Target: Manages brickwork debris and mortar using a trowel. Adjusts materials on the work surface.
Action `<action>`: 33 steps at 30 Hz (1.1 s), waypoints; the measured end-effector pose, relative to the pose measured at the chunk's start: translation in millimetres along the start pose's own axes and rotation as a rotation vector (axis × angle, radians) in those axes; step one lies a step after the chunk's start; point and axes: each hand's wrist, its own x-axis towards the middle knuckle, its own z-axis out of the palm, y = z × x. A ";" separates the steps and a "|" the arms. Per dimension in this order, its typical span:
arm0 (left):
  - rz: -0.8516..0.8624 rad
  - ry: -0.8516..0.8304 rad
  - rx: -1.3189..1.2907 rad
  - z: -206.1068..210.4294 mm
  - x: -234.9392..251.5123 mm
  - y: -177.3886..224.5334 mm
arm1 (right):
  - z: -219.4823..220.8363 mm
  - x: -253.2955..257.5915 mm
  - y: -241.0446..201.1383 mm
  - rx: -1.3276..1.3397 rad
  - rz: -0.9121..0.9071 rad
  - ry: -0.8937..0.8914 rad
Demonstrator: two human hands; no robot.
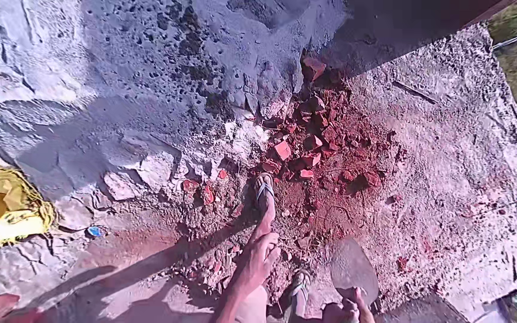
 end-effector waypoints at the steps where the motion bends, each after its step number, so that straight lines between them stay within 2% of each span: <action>1: 0.001 0.004 -0.033 -25.6 11.6 8.4 | 26.9 3.8 -16.6 0.028 -0.012 -0.019; 2: 0.029 0.047 -0.064 -56.9 31.5 19.9 | 64.8 21.2 -37.7 0.045 -0.034 -0.087; 5: 0.006 0.132 -0.051 -130.1 52.5 42.7 | 169.7 17.0 -98.3 0.021 -0.041 -0.199; 7: -0.037 0.172 0.078 -182.3 77.1 55.4 | 248.8 15.2 -134.8 -0.109 -0.082 -0.149; 9: -0.083 0.192 0.203 -229.4 108.9 74.3 | 309.5 14.5 -167.0 -0.251 -0.114 -0.102; 12: -0.095 0.248 0.260 -283.2 173.4 119.3 | 367.2 27.0 -198.8 -0.266 -0.113 -0.159; 15: -0.031 0.339 0.206 -302.8 259.8 165.6 | 412.6 73.1 -213.5 -0.262 -0.066 -0.170; 18: -0.014 0.307 0.237 -303.7 348.7 203.2 | 446.7 144.0 -221.4 -0.382 -0.009 -0.082; 20: -0.008 0.433 0.294 -315.8 411.9 229.0 | 474.1 190.9 -252.4 -0.496 0.030 -0.086; 21: -0.013 0.469 0.371 -316.9 435.5 234.6 | 473.5 188.8 -261.5 -0.505 0.075 -0.055; 22: -0.035 0.481 0.421 -299.8 455.5 238.7 | 459.9 173.6 -279.6 -0.498 0.116 -0.006; 24: -0.083 0.654 0.462 -305.4 503.4 267.6 | 469.7 191.1 -319.8 -0.457 0.080 -0.052; 27: -0.377 0.669 0.435 -299.3 504.8 320.8 | 468.2 198.8 -343.5 -0.327 0.088 0.034; 30: -0.451 0.820 0.334 -301.3 520.1 345.0 | 471.7 205.7 -354.0 -0.244 0.139 0.131; 33: -0.531 0.789 0.326 -304.5 530.1 339.9 | 484.0 206.5 -356.9 -0.244 0.115 0.147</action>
